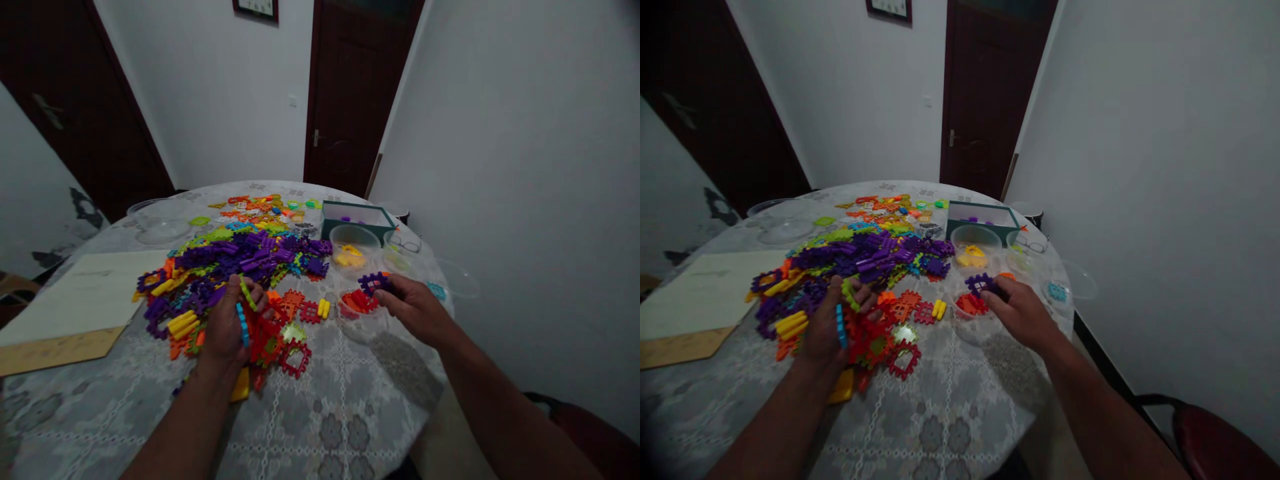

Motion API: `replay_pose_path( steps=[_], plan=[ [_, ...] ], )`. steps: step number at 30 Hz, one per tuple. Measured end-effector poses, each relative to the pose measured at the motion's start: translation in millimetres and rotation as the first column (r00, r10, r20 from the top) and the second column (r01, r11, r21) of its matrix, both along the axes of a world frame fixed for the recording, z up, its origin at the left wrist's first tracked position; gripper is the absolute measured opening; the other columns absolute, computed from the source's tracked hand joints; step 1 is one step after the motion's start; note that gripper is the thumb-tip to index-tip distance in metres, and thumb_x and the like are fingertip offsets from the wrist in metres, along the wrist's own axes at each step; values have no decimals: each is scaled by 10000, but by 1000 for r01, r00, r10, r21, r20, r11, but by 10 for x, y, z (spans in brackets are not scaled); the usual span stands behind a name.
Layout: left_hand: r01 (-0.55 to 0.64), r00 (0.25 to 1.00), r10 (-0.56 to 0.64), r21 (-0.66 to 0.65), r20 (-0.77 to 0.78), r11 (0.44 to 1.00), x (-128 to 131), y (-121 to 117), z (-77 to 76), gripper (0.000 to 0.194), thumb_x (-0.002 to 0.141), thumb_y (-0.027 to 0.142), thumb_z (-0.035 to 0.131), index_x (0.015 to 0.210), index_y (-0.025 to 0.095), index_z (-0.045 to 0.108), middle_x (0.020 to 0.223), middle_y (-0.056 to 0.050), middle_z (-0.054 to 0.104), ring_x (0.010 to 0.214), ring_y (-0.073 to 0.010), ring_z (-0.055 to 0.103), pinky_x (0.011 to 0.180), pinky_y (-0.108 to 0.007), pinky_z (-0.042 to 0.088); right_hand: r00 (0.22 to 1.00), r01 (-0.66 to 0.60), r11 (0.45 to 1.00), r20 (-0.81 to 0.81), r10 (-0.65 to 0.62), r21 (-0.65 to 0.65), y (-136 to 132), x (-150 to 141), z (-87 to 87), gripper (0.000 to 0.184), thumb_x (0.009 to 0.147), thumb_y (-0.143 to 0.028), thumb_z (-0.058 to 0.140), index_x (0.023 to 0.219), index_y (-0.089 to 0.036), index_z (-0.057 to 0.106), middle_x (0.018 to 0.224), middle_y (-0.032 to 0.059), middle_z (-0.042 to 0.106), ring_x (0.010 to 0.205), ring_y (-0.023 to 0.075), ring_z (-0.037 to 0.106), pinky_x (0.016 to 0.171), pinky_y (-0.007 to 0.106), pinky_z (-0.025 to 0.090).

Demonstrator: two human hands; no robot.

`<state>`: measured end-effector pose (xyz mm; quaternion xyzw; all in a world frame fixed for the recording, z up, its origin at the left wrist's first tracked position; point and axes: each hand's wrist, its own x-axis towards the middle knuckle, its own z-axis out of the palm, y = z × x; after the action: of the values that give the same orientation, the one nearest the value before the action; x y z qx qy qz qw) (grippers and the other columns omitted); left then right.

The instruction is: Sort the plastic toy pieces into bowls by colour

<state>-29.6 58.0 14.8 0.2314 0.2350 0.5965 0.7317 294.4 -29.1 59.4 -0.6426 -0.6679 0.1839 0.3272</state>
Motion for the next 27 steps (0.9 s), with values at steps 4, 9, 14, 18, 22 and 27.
replay_pose_path(
  steps=[4,9,14,18,22,27],
  plan=[
    [3,1000,-3,-2,8,1000,26,-4,-31,326,936,457,759,898,194,570,679,44,533,544,-111,544,496,-206,487,999,-29,999,11,30,-40,322,225,34,289,964,-460,605,901,-198,707,759,8,648,662,157,567,590,268,414],
    [6,1000,-5,-28,29,1000,25,-7,-37,324,949,459,745,900,193,566,685,41,543,531,-104,532,496,-205,485,990,138,988,-8,-139,-67,1170,538,212,275,907,-407,611,865,-163,730,628,8,622,526,145,534,513,261,395],
    [9,997,-3,-73,71,997,23,-20,-24,344,971,506,705,904,203,557,666,48,523,510,-98,512,487,-199,476,911,412,897,-82,-404,161,1934,704,354,548,874,-321,669,1369,-85,675,863,105,768,624,196,659,594,308,521],
    [24,986,-8,-95,167,995,-7,0,-37,352,962,518,718,907,209,558,662,57,509,502,-93,500,495,-203,483,981,191,956,-1,-196,222,1760,268,345,410,940,-322,628,1300,-151,726,1020,123,793,711,205,713,684,338,587],
    [70,966,-45,-92,254,993,-53,27,-55,371,969,547,698,903,205,569,672,51,519,527,-99,527,508,-212,495,883,-454,878,210,420,152,1010,-558,211,285,999,-323,640,1260,-244,723,1182,90,764,944,210,736,833,359,625],
    [85,959,-61,-76,275,993,-67,40,-68,399,955,575,706,891,209,560,668,54,518,523,-101,539,521,-230,522,713,-667,736,388,583,120,478,-1265,-124,423,1018,-229,635,1432,-303,589,1526,127,551,1290,276,640,986,458,621]
  ],
)
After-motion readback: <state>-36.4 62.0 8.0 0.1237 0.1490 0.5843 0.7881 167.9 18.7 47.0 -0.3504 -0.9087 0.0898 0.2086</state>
